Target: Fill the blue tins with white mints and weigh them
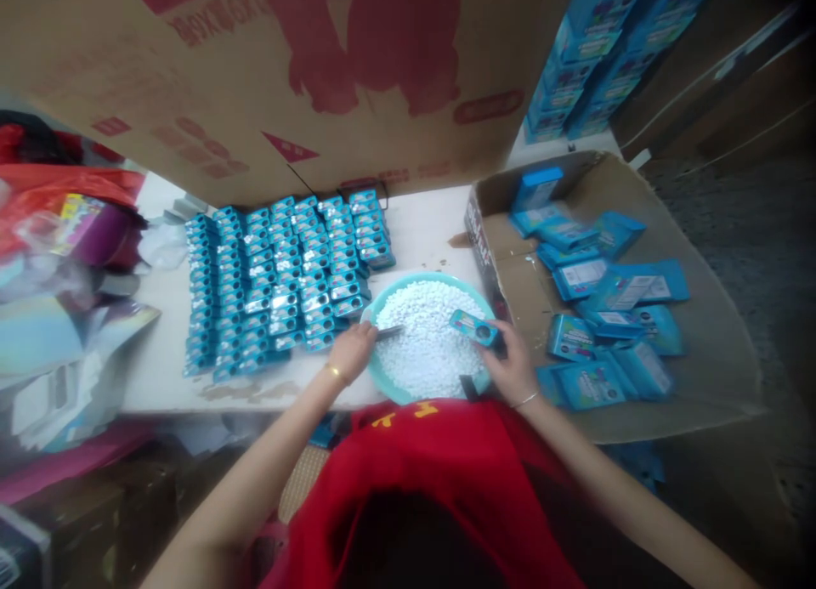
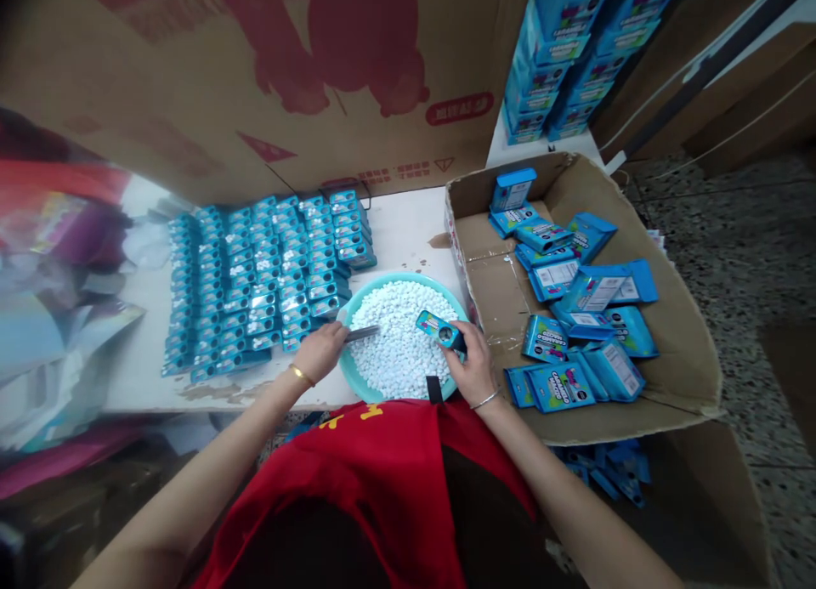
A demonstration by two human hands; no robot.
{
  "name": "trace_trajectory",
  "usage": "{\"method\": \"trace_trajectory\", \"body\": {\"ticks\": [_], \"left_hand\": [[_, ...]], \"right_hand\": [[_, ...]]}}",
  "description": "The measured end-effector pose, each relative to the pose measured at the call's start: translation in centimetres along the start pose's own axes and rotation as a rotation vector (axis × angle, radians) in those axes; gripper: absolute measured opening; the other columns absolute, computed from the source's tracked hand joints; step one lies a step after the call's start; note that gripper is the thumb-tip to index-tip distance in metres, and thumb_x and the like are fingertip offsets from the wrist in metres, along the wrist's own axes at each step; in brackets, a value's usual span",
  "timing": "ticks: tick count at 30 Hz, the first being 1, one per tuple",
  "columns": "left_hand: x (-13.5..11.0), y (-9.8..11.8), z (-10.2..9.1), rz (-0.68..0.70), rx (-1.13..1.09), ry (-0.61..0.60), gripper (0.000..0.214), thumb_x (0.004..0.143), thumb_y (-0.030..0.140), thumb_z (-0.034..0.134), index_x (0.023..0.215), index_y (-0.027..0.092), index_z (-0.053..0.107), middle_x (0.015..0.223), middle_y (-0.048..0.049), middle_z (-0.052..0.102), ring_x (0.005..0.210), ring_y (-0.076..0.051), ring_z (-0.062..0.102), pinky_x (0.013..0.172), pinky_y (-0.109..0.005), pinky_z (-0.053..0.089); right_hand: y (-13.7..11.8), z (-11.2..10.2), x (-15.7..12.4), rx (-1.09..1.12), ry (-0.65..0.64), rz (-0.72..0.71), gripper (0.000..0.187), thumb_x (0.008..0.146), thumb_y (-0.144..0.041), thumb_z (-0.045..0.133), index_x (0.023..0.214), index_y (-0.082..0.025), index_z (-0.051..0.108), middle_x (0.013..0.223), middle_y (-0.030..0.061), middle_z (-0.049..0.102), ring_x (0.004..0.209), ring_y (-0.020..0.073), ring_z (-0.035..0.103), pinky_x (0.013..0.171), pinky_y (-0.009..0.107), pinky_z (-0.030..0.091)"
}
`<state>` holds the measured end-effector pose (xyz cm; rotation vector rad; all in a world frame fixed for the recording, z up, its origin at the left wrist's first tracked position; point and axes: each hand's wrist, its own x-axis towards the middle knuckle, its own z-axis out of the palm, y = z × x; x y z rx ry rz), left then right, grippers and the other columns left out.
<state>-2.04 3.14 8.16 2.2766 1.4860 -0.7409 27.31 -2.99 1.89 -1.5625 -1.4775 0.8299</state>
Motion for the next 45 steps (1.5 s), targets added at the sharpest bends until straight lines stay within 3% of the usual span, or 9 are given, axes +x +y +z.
{"method": "trace_trajectory", "body": {"ticks": [2, 5, 11, 16, 23, 29, 34, 40, 45], "left_hand": [[1.7, 0.3, 2.8, 0.02, -0.069, -0.037, 0.022, 0.091, 0.012, 0.037, 0.105, 0.014, 0.053, 0.107, -0.0123, 0.056, 0.099, -0.023, 0.054, 0.082, -0.035, 0.047], [4.2, 2.2, 5.2, 0.064, -0.216, -0.017, 0.021, 0.093, 0.019, 0.036, 0.107, 0.016, 0.051, 0.111, -0.0109, 0.054, 0.103, -0.022, 0.053, 0.086, -0.035, 0.047], [7.6, 5.1, 7.9, 0.195, -0.535, 0.105, 0.024, 0.087, 0.017, 0.044, 0.111, 0.015, 0.049, 0.112, -0.0114, 0.054, 0.105, -0.022, 0.053, 0.094, -0.037, 0.043], [7.6, 5.6, 8.3, 0.233, -0.639, 0.132, 0.028, 0.085, 0.016, 0.046, 0.113, 0.015, 0.047, 0.107, -0.0093, 0.056, 0.096, -0.02, 0.055, 0.091, -0.035, 0.045], [3.5, 3.4, 4.0, 0.32, -0.706, 0.226, 0.02, 0.089, 0.028, 0.045, 0.106, 0.017, 0.048, 0.095, -0.0071, 0.054, 0.086, -0.019, 0.053, 0.081, -0.034, 0.045], [-0.3, 1.8, -1.4, 0.379, -0.603, 0.276, 0.019, 0.091, 0.024, 0.043, 0.107, 0.015, 0.047, 0.094, -0.0083, 0.055, 0.085, -0.018, 0.053, 0.078, -0.032, 0.046], [-1.6, 2.7, -5.2, 0.409, -0.429, 0.214, 0.02, 0.091, 0.023, 0.041, 0.108, 0.015, 0.047, 0.1, -0.01, 0.057, 0.09, -0.019, 0.055, 0.08, -0.033, 0.047], [-2.4, 4.8, -10.1, 0.357, -0.086, 0.105, 0.018, 0.092, 0.022, 0.038, 0.1, 0.016, 0.053, 0.095, -0.0082, 0.058, 0.084, -0.018, 0.056, 0.073, -0.03, 0.048], [-2.3, 6.1, -11.6, 0.383, 0.048, 0.068, 0.018, 0.092, 0.018, 0.038, 0.093, 0.013, 0.055, 0.091, -0.0089, 0.058, 0.079, -0.018, 0.055, 0.066, -0.03, 0.047]], "right_hand": [[0.1, -0.1, 0.0, 0.018, 0.016, 0.031, 0.037, 0.081, -0.033, 0.062, 0.115, -0.021, 0.053, 0.109, 0.0093, 0.061, 0.101, 0.0252, 0.059, 0.091, 0.043, 0.047], [-0.1, -0.2, 0.0, 0.035, 0.026, 0.061, 0.039, 0.08, -0.035, 0.064, 0.115, -0.021, 0.053, 0.109, 0.008, 0.062, 0.099, 0.0244, 0.059, 0.09, 0.042, 0.047], [-0.7, -0.3, 0.0, 0.048, 0.044, 0.134, 0.042, 0.078, -0.037, 0.067, 0.114, -0.021, 0.053, 0.104, 0.0071, 0.062, 0.096, 0.0238, 0.06, 0.087, 0.04, 0.047], [-1.2, -0.8, -0.1, 0.033, 0.077, 0.184, 0.045, 0.076, -0.04, 0.068, 0.113, -0.02, 0.054, 0.106, 0.0081, 0.062, 0.097, 0.0246, 0.059, 0.088, 0.042, 0.046], [-1.1, -1.2, -0.2, 0.01, 0.078, 0.152, 0.042, 0.078, -0.038, 0.066, 0.114, -0.02, 0.054, 0.103, 0.0083, 0.063, 0.094, 0.0248, 0.06, 0.085, 0.042, 0.048], [-0.2, 0.1, -0.1, -0.1, 0.036, -0.035, 0.037, 0.081, -0.027, 0.056, 0.117, -0.02, 0.053, 0.111, 0.0115, 0.06, 0.105, 0.0281, 0.056, 0.092, 0.048, 0.046], [-0.6, 1.0, 0.1, -0.161, -0.076, -0.181, 0.044, 0.077, -0.015, 0.048, 0.121, -0.021, 0.051, 0.114, 0.0109, 0.059, 0.111, 0.0279, 0.054, 0.097, 0.049, 0.044], [-1.2, 1.4, 0.2, -0.17, -0.081, -0.224, 0.045, 0.074, -0.01, 0.047, 0.118, -0.019, 0.051, 0.113, 0.0115, 0.06, 0.108, 0.0267, 0.055, 0.095, 0.047, 0.046], [-1.2, 1.7, 0.2, -0.178, -0.091, -0.235, 0.044, 0.074, -0.01, 0.047, 0.117, -0.018, 0.052, 0.111, 0.0117, 0.061, 0.107, 0.027, 0.055, 0.094, 0.046, 0.047]]}}
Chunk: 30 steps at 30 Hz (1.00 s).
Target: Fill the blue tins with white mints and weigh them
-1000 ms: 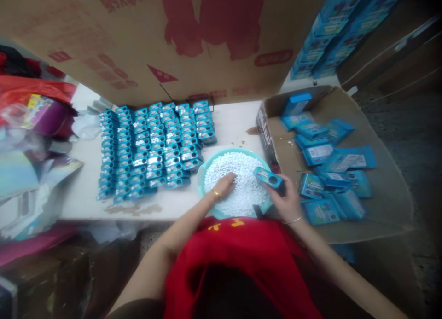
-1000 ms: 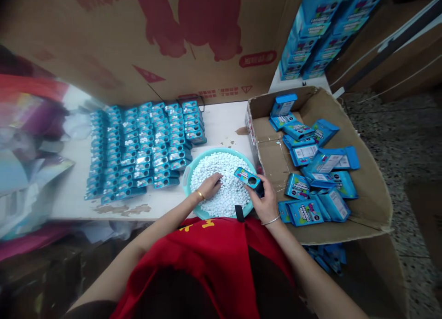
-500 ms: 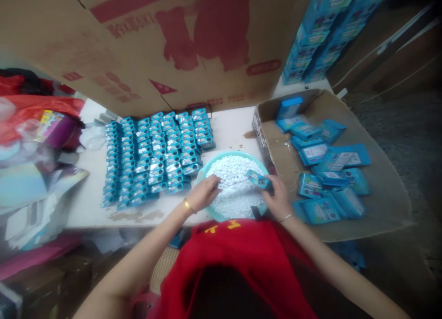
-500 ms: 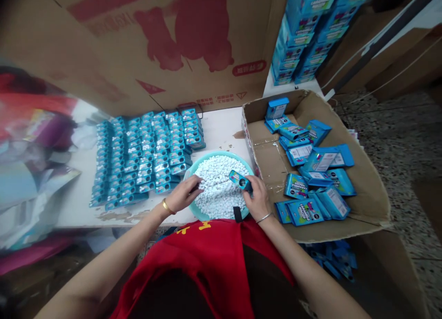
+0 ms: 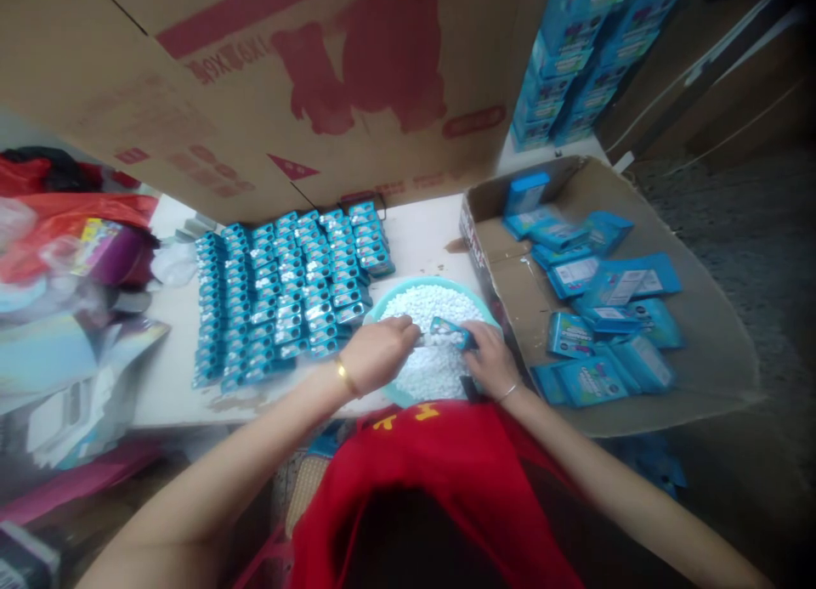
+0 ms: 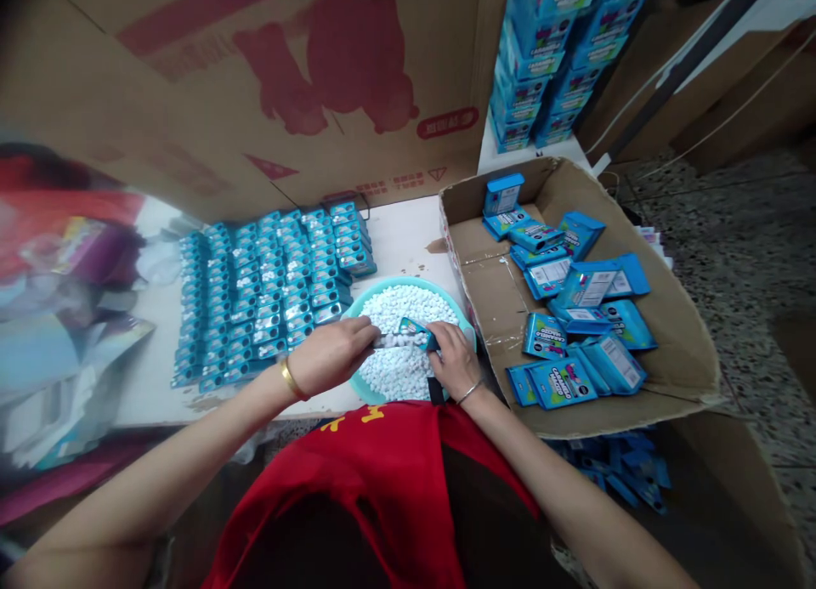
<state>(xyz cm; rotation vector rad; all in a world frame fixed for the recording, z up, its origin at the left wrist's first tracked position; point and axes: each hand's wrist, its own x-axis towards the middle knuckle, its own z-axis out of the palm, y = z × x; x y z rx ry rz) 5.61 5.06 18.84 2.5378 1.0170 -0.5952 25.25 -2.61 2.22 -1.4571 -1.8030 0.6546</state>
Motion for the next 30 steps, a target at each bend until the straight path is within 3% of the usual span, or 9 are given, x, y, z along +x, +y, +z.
{"method": "trace_trajectory", "body": {"ticks": [7, 10, 12, 15, 18, 20, 23, 26, 30], "left_hand": [[-0.4, 2.1, -1.1, -0.031, 0.101, 0.056, 0.021, 0.092, 0.013, 0.035, 0.1, 0.013, 0.055, 0.089, -0.0091, 0.058, 0.078, -0.02, 0.054, 0.061, -0.03, 0.046], [-1.2, 1.1, -2.1, -0.059, -0.015, 0.138, 0.019, 0.091, 0.015, 0.037, 0.097, 0.015, 0.056, 0.087, -0.0075, 0.057, 0.076, -0.018, 0.054, 0.064, -0.029, 0.047], [-1.5, -0.6, -1.7, -0.084, -0.181, 0.221, 0.018, 0.091, 0.02, 0.04, 0.1, 0.017, 0.056, 0.089, -0.0061, 0.057, 0.077, -0.016, 0.055, 0.069, -0.029, 0.047], [-1.2, -3.7, 1.8, -0.18, -0.393, 0.314, 0.019, 0.09, 0.025, 0.044, 0.103, 0.017, 0.055, 0.089, -0.005, 0.057, 0.078, -0.015, 0.055, 0.073, -0.029, 0.047], [-0.1, -5.5, 8.1, -0.327, -0.376, 0.214, 0.016, 0.086, 0.021, 0.048, 0.098, 0.017, 0.057, 0.09, -0.0064, 0.057, 0.078, -0.018, 0.056, 0.071, -0.03, 0.046], [1.0, -5.2, 12.6, -0.361, -0.343, 0.104, 0.014, 0.084, 0.017, 0.048, 0.094, 0.017, 0.058, 0.092, -0.0071, 0.057, 0.084, -0.019, 0.056, 0.074, -0.031, 0.046], [2.8, -3.5, 17.7, -0.366, -0.458, 0.119, 0.018, 0.086, 0.017, 0.047, 0.1, 0.017, 0.057, 0.098, -0.0075, 0.058, 0.094, -0.02, 0.055, 0.083, -0.033, 0.046], [3.8, -2.1, 20.1, -0.381, -0.652, 0.215, 0.02, 0.088, 0.021, 0.048, 0.106, 0.016, 0.055, 0.1, -0.0069, 0.059, 0.094, -0.019, 0.055, 0.087, -0.034, 0.045], [2.2, -2.7, 19.4, -0.3, -0.826, 0.287, 0.02, 0.089, 0.029, 0.05, 0.103, 0.016, 0.056, 0.095, -0.0057, 0.06, 0.086, -0.017, 0.056, 0.082, -0.033, 0.047]], "right_hand": [[-0.5, 0.3, 0.1, 0.126, -0.042, 0.046, 0.041, 0.076, -0.013, 0.048, 0.116, -0.021, 0.053, 0.112, 0.0096, 0.061, 0.11, 0.027, 0.055, 0.097, 0.048, 0.045], [-1.1, 0.0, 0.2, 0.27, -0.032, 0.126, 0.033, 0.081, -0.022, 0.053, 0.114, -0.022, 0.053, 0.111, 0.0092, 0.061, 0.107, 0.0258, 0.057, 0.095, 0.046, 0.046], [-1.5, -0.2, 0.3, 0.368, -0.013, 0.191, 0.033, 0.082, -0.031, 0.059, 0.113, -0.022, 0.052, 0.108, 0.0081, 0.062, 0.104, 0.0243, 0.058, 0.091, 0.042, 0.048], [-1.7, -0.3, 0.2, 0.444, 0.004, 0.238, 0.033, 0.08, -0.038, 0.062, 0.108, -0.022, 0.054, 0.102, 0.0062, 0.064, 0.098, 0.0228, 0.061, 0.086, 0.037, 0.051], [-1.1, -0.3, -0.2, 0.424, 0.021, 0.266, 0.033, 0.08, -0.039, 0.063, 0.107, -0.021, 0.055, 0.103, 0.0062, 0.063, 0.097, 0.0225, 0.061, 0.086, 0.036, 0.05], [-0.2, -0.4, -0.5, 0.395, 0.072, 0.308, 0.037, 0.079, -0.038, 0.065, 0.109, -0.021, 0.055, 0.105, 0.0068, 0.062, 0.099, 0.0229, 0.06, 0.088, 0.038, 0.048], [1.1, -0.3, -0.7, 0.407, 0.176, 0.391, 0.042, 0.077, -0.039, 0.067, 0.112, -0.021, 0.053, 0.104, 0.0065, 0.062, 0.097, 0.0224, 0.06, 0.09, 0.04, 0.047], [2.0, -0.2, -0.5, 0.428, 0.231, 0.448, 0.045, 0.075, -0.04, 0.068, 0.113, -0.02, 0.052, 0.102, 0.0061, 0.062, 0.095, 0.0221, 0.06, 0.089, 0.041, 0.047], [2.2, -0.2, -0.3, 0.399, 0.229, 0.448, 0.046, 0.075, -0.04, 0.068, 0.113, -0.02, 0.052, 0.103, 0.0065, 0.063, 0.096, 0.0229, 0.06, 0.089, 0.042, 0.048]]}}
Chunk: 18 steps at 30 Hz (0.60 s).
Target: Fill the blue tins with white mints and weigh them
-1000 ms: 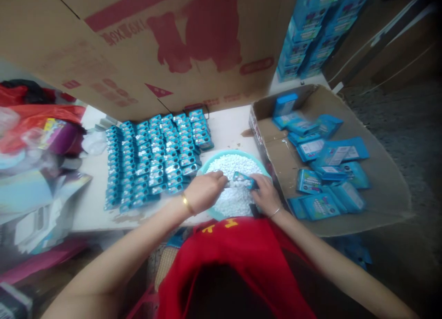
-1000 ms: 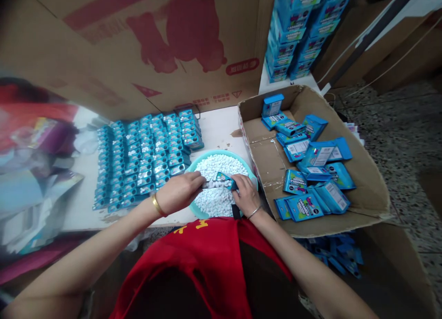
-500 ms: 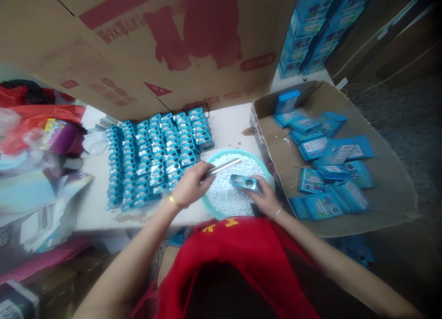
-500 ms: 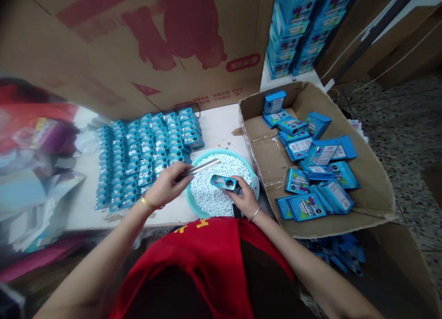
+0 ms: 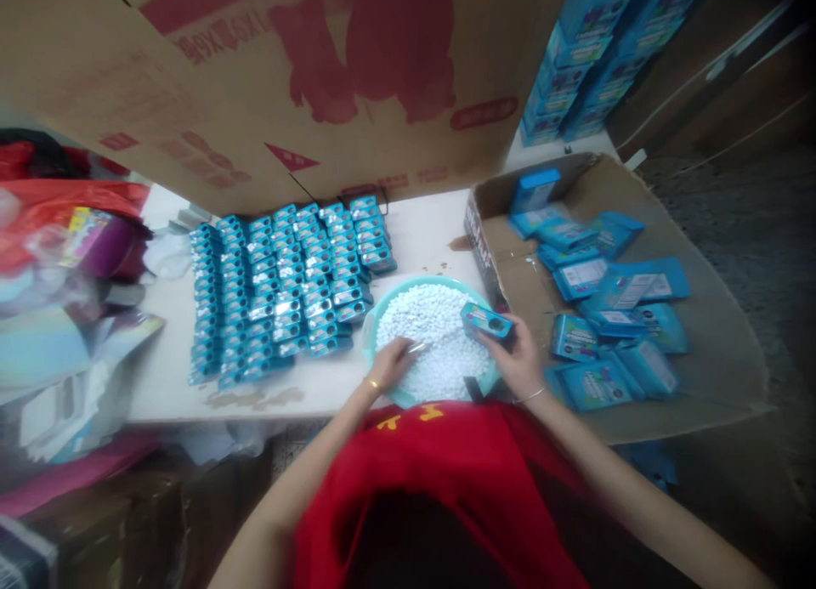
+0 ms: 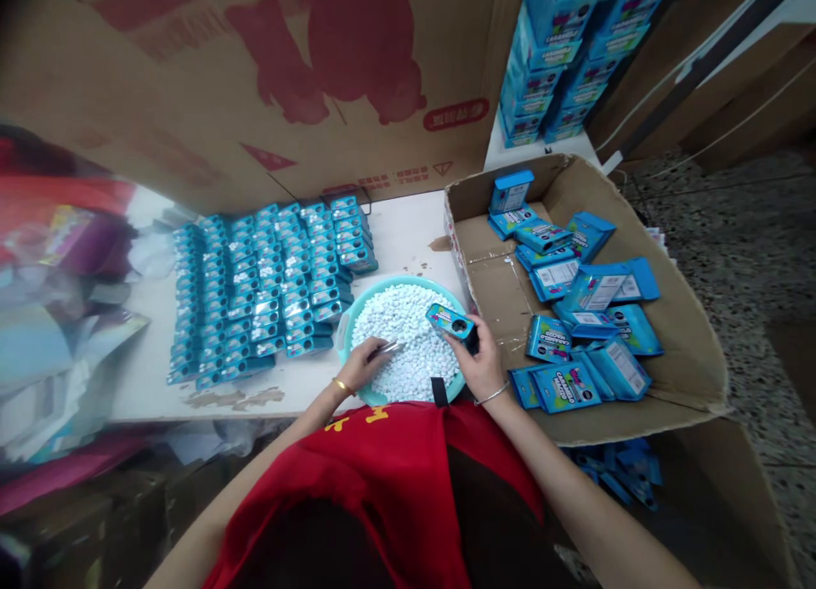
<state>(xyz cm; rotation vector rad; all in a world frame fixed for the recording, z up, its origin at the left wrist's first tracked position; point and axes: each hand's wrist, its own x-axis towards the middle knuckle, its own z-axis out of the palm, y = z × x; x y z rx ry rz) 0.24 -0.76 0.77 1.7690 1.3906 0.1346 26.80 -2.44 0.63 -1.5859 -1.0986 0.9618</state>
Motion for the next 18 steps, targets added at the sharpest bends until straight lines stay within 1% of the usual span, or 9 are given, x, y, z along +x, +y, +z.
{"method": "trace_trajectory", "body": {"ticks": [2, 4, 6, 8, 10, 13, 16, 18], "left_hand": [[-1.0, 0.7, -2.3, 0.077, -0.031, 0.001, 0.021, 0.09, 0.03, 0.05, 0.104, 0.016, 0.056, 0.094, -0.0062, 0.06, 0.086, -0.017, 0.057, 0.081, -0.032, 0.047], [-2.0, 2.3, -5.0, 0.142, -0.021, 0.003, 0.022, 0.09, 0.029, 0.049, 0.107, 0.016, 0.056, 0.096, -0.007, 0.06, 0.089, -0.017, 0.057, 0.082, -0.032, 0.047], [-2.5, 4.6, -7.4, 0.193, 0.022, -0.017, 0.023, 0.091, 0.028, 0.048, 0.11, 0.017, 0.055, 0.098, -0.0074, 0.06, 0.091, -0.017, 0.057, 0.083, -0.032, 0.047], [-2.6, 7.3, -9.2, 0.236, 0.115, -0.063, 0.023, 0.092, 0.027, 0.046, 0.111, 0.018, 0.054, 0.099, -0.0076, 0.06, 0.091, -0.017, 0.057, 0.082, -0.031, 0.047], [-2.4, 10.0, -10.1, 0.251, 0.294, -0.099, 0.022, 0.092, 0.025, 0.044, 0.109, 0.018, 0.055, 0.097, -0.0078, 0.059, 0.089, -0.018, 0.057, 0.078, -0.031, 0.048], [-2.2, 13.4, -10.3, 0.246, 0.609, -0.113, 0.019, 0.093, 0.02, 0.04, 0.1, 0.017, 0.058, 0.09, -0.008, 0.057, 0.083, -0.019, 0.055, 0.071, -0.031, 0.048], [-2.4, 15.5, -10.6, 0.275, 0.75, -0.112, 0.02, 0.092, 0.014, 0.038, 0.091, 0.016, 0.058, 0.087, -0.0081, 0.055, 0.08, -0.019, 0.053, 0.071, -0.031, 0.048], [-2.6, 16.1, -11.4, 0.269, 0.771, -0.094, 0.019, 0.09, 0.013, 0.038, 0.09, 0.017, 0.057, 0.089, -0.0086, 0.055, 0.08, -0.019, 0.053, 0.071, -0.032, 0.048]], "right_hand": [[-0.2, 0.0, 0.0, -0.053, -0.023, -0.038, 0.043, 0.077, -0.038, 0.066, 0.113, -0.021, 0.052, 0.105, 0.0072, 0.062, 0.097, 0.0236, 0.06, 0.09, 0.042, 0.047], [-0.5, 0.1, 0.0, -0.119, -0.069, -0.102, 0.041, 0.078, -0.035, 0.064, 0.114, -0.021, 0.052, 0.108, 0.0086, 0.062, 0.1, 0.0248, 0.059, 0.091, 0.044, 0.047], [-0.9, 0.3, -0.1, -0.176, -0.127, -0.181, 0.037, 0.079, -0.029, 0.059, 0.115, -0.021, 0.053, 0.111, 0.0099, 0.061, 0.104, 0.0262, 0.058, 0.093, 0.045, 0.046], [-1.3, 0.8, -0.1, -0.22, -0.18, -0.257, 0.037, 0.078, -0.021, 0.054, 0.115, -0.021, 0.054, 0.112, 0.0103, 0.06, 0.107, 0.027, 0.057, 0.094, 0.047, 0.046], [-1.7, 1.3, -0.2, -0.248, -0.231, -0.313, 0.041, 0.076, -0.015, 0.049, 0.116, -0.022, 0.054, 0.113, 0.01, 0.06, 0.11, 0.027, 0.055, 0.096, 0.048, 0.045], [-2.0, 2.1, -0.6, -0.262, -0.273, -0.357, 0.044, 0.075, -0.012, 0.047, 0.118, -0.022, 0.053, 0.114, 0.0098, 0.06, 0.111, 0.0268, 0.055, 0.098, 0.05, 0.044], [-1.8, 2.3, -0.8, -0.244, -0.272, -0.364, 0.044, 0.075, -0.012, 0.047, 0.118, -0.022, 0.053, 0.113, 0.0099, 0.061, 0.111, 0.0268, 0.055, 0.098, 0.051, 0.044], [-1.5, 2.3, -0.9, -0.211, -0.272, -0.347, 0.044, 0.075, -0.014, 0.048, 0.118, -0.022, 0.053, 0.113, 0.0096, 0.061, 0.111, 0.0266, 0.056, 0.097, 0.051, 0.045]]}}
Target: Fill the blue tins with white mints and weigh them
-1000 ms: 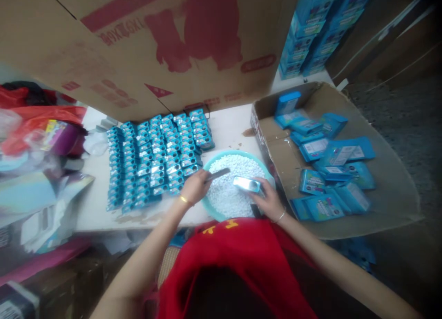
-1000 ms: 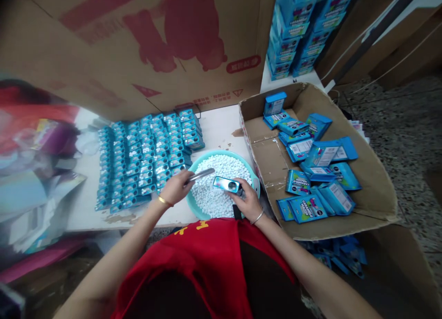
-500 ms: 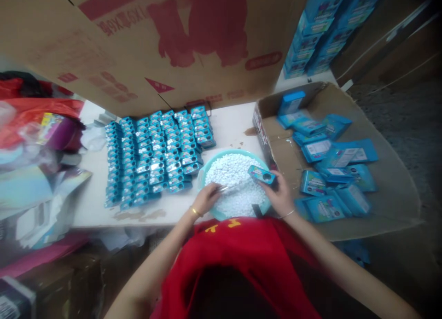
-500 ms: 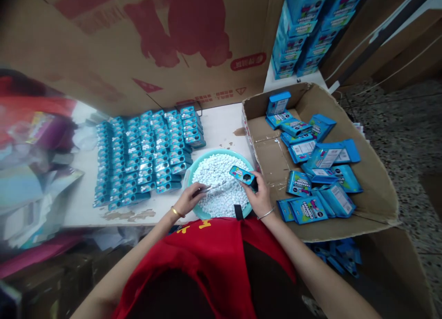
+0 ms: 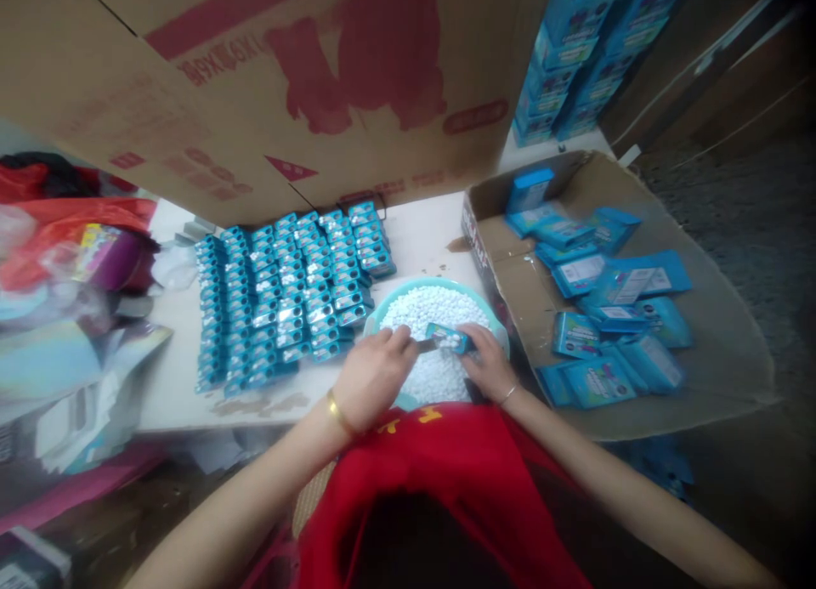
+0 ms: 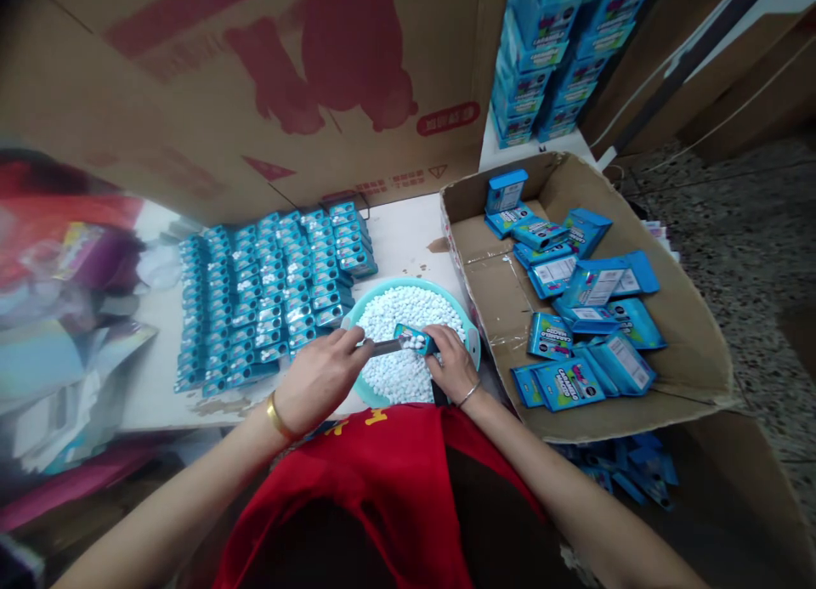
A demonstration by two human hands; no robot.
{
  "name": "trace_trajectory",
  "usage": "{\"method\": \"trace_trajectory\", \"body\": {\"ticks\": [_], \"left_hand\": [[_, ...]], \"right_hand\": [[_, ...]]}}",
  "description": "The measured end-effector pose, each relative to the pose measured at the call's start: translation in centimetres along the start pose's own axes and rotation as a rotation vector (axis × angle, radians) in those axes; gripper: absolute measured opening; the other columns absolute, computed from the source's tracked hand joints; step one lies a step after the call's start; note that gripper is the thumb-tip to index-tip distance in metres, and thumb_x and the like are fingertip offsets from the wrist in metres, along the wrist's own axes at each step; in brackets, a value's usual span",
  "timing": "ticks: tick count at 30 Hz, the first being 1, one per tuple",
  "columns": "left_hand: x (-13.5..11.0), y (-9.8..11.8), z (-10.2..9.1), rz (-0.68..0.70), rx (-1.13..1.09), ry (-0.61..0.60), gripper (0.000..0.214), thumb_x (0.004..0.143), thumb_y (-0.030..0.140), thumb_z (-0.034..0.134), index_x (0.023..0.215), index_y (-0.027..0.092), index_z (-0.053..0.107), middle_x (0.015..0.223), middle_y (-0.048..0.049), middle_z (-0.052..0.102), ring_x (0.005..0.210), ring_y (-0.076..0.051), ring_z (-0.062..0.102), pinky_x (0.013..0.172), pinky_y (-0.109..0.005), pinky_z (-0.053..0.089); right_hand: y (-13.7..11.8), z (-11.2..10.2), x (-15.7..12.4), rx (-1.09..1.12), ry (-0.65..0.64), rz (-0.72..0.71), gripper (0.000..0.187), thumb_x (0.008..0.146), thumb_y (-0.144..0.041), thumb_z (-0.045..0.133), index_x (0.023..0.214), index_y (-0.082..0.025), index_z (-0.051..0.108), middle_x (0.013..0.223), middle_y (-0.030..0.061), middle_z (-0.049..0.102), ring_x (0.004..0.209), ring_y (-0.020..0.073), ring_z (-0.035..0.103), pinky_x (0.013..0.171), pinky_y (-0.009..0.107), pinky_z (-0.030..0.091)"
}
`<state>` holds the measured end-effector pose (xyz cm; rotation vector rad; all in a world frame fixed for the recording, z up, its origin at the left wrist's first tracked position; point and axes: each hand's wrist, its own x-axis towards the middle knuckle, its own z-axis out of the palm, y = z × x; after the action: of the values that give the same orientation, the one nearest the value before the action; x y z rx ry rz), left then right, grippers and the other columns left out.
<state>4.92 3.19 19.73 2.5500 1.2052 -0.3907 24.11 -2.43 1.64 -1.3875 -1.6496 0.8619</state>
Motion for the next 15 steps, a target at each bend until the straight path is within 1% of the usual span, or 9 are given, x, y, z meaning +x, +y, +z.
{"method": "trace_trajectory", "body": {"ticks": [2, 4, 7, 8, 9, 10, 12, 14, 15], "left_hand": [[-0.1, -0.8, -0.6, -0.029, -0.028, 0.011, 0.018, 0.089, 0.014, 0.04, 0.092, 0.017, 0.058, 0.092, -0.0087, 0.055, 0.081, -0.019, 0.054, 0.071, -0.032, 0.049], [0.1, -2.1, -0.5, -0.035, -0.13, 0.037, 0.019, 0.087, 0.021, 0.045, 0.102, 0.019, 0.057, 0.097, -0.0083, 0.055, 0.084, -0.019, 0.056, 0.073, -0.031, 0.05], [1.6, -3.6, 1.4, 0.027, -0.308, 0.105, 0.051, 0.082, 0.039, 0.056, 0.127, 0.021, 0.044, 0.114, -0.0101, 0.052, 0.096, -0.022, 0.057, 0.079, -0.033, 0.05], [2.4, -3.9, 2.3, 0.064, -0.344, 0.119, 0.059, 0.08, 0.043, 0.059, 0.131, 0.021, 0.04, 0.118, -0.011, 0.052, 0.098, -0.023, 0.057, 0.081, -0.034, 0.05], [3.3, -4.0, 3.2, 0.104, -0.366, 0.123, 0.061, 0.08, 0.045, 0.06, 0.131, 0.021, 0.039, 0.117, -0.0113, 0.053, 0.098, -0.023, 0.057, 0.081, -0.034, 0.05], [4.2, -4.0, 4.0, 0.144, -0.383, 0.118, 0.055, 0.081, 0.045, 0.059, 0.127, 0.02, 0.042, 0.113, -0.0105, 0.055, 0.095, -0.022, 0.058, 0.08, -0.033, 0.05], [6.1, -4.0, 5.0, 0.201, -0.412, 0.109, 0.034, 0.086, 0.04, 0.054, 0.113, 0.02, 0.05, 0.099, -0.0072, 0.059, 0.085, -0.019, 0.059, 0.074, -0.03, 0.049], [7.8, -4.5, 5.2, 0.198, -0.427, 0.149, 0.024, 0.089, 0.039, 0.05, 0.102, 0.02, 0.052, 0.091, -0.0049, 0.059, 0.078, -0.017, 0.057, 0.069, -0.028, 0.047], [8.5, -5.1, 5.2, 0.169, -0.423, 0.195, 0.023, 0.089, 0.04, 0.05, 0.101, 0.02, 0.051, 0.091, -0.0048, 0.058, 0.078, -0.017, 0.057, 0.069, -0.027, 0.047]], "right_hand": [[0.1, -0.1, 0.0, 0.046, -0.003, 0.017, 0.043, 0.076, -0.016, 0.049, 0.118, -0.023, 0.053, 0.114, 0.0092, 0.061, 0.111, 0.0262, 0.056, 0.097, 0.05, 0.045], [-0.1, -0.2, 0.1, 0.088, -0.004, 0.039, 0.04, 0.078, -0.018, 0.051, 0.118, -0.023, 0.053, 0.114, 0.0087, 0.062, 0.111, 0.0257, 0.057, 0.097, 0.048, 0.046], [-1.3, -0.2, 0.4, 0.154, -0.002, 0.059, 0.036, 0.08, -0.023, 0.054, 0.116, -0.026, 0.052, 0.111, 0.0065, 0.063, 0.107, 0.0251, 0.06, 0.093, 0.044, 0.05], [-1.9, -0.1, 0.6, 0.17, -0.01, 0.055, 0.035, 0.08, -0.024, 0.054, 0.115, -0.028, 0.051, 0.109, 0.005, 0.063, 0.105, 0.0245, 0.061, 0.091, 0.043, 0.052], [-2.3, 0.0, 0.9, 0.182, -0.019, 0.056, 0.033, 0.081, -0.026, 0.054, 0.114, -0.03, 0.05, 0.107, 0.0031, 0.063, 0.103, 0.0237, 0.062, 0.088, 0.041, 0.053], [-2.6, 0.1, 1.3, 0.176, -0.029, 0.051, 0.03, 0.082, -0.03, 0.054, 0.112, -0.032, 0.05, 0.103, 0.0009, 0.064, 0.099, 0.0226, 0.063, 0.084, 0.039, 0.055], [-2.4, -0.2, 2.4, 0.134, -0.031, 0.054, 0.031, 0.083, -0.038, 0.056, 0.113, -0.035, 0.047, 0.101, -0.0012, 0.063, 0.097, 0.0225, 0.064, 0.081, 0.038, 0.056], [-1.0, -2.0, 3.9, 0.045, 0.025, 0.06, 0.043, 0.082, -0.044, 0.058, 0.121, -0.035, 0.043, 0.112, 0.0014, 0.06, 0.105, 0.0246, 0.06, 0.087, 0.04, 0.054], [0.0, -3.6, 4.8, -0.019, 0.089, 0.07, 0.048, 0.082, -0.045, 0.057, 0.125, -0.033, 0.041, 0.118, 0.004, 0.057, 0.111, 0.0258, 0.057, 0.092, 0.042, 0.051]]}}
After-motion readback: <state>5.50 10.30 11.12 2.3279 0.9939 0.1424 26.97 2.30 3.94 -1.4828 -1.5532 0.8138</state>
